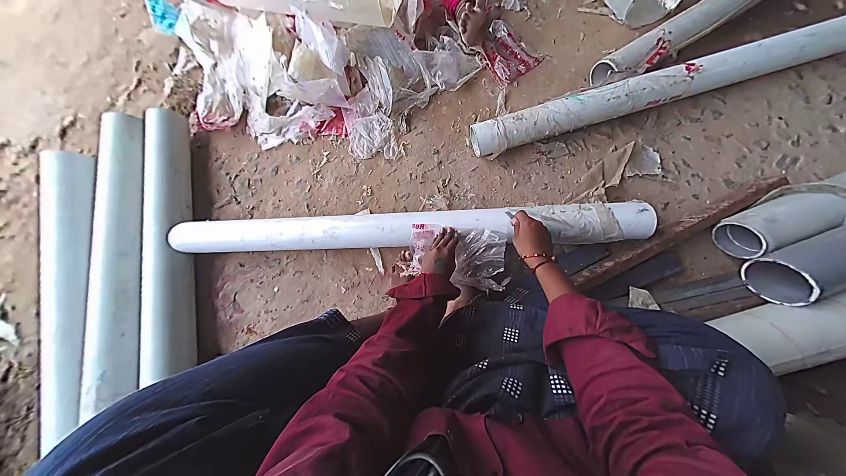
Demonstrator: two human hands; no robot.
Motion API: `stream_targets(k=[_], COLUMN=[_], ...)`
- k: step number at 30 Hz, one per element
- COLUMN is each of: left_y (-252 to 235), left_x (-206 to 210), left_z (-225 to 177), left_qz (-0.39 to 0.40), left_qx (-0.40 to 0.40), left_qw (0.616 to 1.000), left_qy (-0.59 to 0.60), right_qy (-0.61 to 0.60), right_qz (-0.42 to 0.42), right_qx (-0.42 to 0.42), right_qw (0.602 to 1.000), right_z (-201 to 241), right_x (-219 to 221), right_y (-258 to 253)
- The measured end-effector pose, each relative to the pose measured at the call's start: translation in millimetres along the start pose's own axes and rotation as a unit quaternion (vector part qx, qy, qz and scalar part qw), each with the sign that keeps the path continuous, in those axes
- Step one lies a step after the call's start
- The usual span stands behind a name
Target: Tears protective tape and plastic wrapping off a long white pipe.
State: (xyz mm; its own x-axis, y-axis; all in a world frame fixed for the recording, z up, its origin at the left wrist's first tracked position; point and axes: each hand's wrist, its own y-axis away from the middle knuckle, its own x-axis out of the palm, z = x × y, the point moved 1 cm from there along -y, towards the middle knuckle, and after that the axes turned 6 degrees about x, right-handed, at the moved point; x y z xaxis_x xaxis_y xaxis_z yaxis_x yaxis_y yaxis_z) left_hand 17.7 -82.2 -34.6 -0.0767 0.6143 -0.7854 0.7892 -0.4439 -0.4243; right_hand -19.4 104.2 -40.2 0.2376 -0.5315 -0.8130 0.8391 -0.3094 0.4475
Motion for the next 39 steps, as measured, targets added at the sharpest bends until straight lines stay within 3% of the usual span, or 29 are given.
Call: stream_targets(k=[1,3,6,9,12,15,19,25,32,39], left_y=[19.2,29.6,36.0,24.1,13.1,-11.3,-33.3,-25.4,-1.2,-14.3], left_x=[23.3,40.6,52.1,47.1,37.1,19.3,-3.2,12.5,13.6,15.5], left_z=[31.3,41.5,28.7,39.2,71.0,71.6,42.5,31.5,40.9,46.1], left_qz=[0.069,0.229,0.259,0.272,0.236,0.228,0.381,0.440,0.418,0.302], left_qx=[-0.021,-0.100,-0.096,-0.153,-0.124,-0.123,-0.233,-0.247,-0.190,-0.205], left_qw=[0.997,0.968,0.960,0.945,0.960,0.965,0.894,0.859,0.884,0.929], left_qy=[0.035,0.018,-0.054,-0.098,-0.084,-0.024,-0.050,-0.089,-0.083,-0.062], right_qy=[-0.002,-0.004,-0.014,-0.019,-0.014,-0.012,-0.008,0.008,-0.003,-0.044], right_qz=[-0.003,0.005,0.007,0.004,0.007,0.011,0.030,0.043,0.042,0.025], right_qx=[-0.008,-0.012,-0.010,-0.013,-0.025,-0.035,-0.029,-0.030,-0.035,-0.008], right_qw=[1.000,1.000,1.000,1.000,1.000,0.999,0.999,0.999,0.998,0.999], right_z=[-0.6,-0.5,1.9,3.5,3.3,4.5,8.9,8.7,21.7,4.6], right_x=[1.6,1.3,-2.5,-5.2,-5.5,-5.9,-9.8,-11.6,-25.1,-28.2], right_y=[-0.5,-0.1,2.9,6.1,4.2,3.2,5.6,6.1,17.5,14.3])
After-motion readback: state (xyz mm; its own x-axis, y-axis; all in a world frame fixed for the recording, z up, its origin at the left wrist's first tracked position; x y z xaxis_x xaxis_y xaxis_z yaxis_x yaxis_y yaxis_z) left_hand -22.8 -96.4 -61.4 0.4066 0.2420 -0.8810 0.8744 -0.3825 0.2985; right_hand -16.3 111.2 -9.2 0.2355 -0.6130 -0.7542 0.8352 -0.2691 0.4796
